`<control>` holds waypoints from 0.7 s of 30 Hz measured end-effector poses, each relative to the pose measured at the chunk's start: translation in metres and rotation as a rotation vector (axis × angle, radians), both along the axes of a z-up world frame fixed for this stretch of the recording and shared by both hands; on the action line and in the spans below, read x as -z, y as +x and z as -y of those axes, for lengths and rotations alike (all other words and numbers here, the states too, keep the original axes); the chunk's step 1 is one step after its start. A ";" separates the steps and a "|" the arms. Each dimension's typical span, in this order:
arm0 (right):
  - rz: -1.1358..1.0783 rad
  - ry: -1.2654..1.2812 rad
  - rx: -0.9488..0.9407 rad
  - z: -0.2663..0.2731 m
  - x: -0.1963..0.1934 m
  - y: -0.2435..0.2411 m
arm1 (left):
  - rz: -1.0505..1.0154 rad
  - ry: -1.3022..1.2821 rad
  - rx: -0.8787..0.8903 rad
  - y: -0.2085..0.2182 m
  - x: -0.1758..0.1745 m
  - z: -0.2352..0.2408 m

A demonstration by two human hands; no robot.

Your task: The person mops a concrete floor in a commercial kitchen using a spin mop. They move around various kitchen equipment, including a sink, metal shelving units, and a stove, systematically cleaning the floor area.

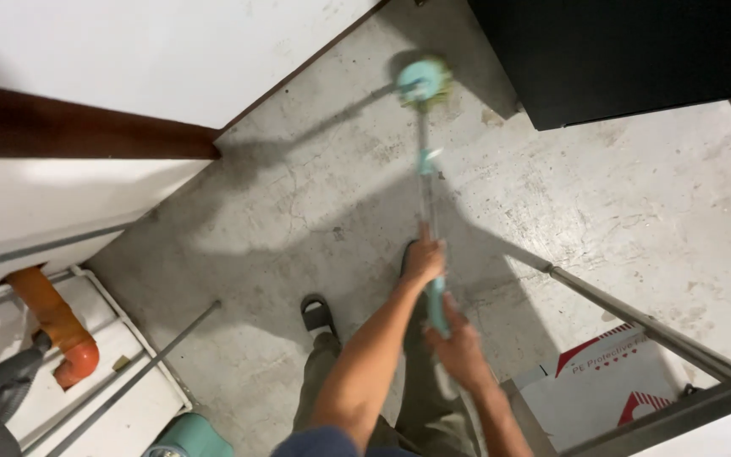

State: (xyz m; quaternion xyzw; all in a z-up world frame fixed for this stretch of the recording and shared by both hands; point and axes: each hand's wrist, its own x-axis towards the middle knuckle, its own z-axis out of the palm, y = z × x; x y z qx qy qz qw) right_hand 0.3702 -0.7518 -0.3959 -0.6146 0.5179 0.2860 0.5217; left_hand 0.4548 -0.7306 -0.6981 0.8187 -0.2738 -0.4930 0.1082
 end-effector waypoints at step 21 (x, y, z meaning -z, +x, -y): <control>-0.225 0.719 -0.187 -0.261 -0.077 -0.006 | -0.208 0.017 -1.624 -0.022 -0.201 -0.409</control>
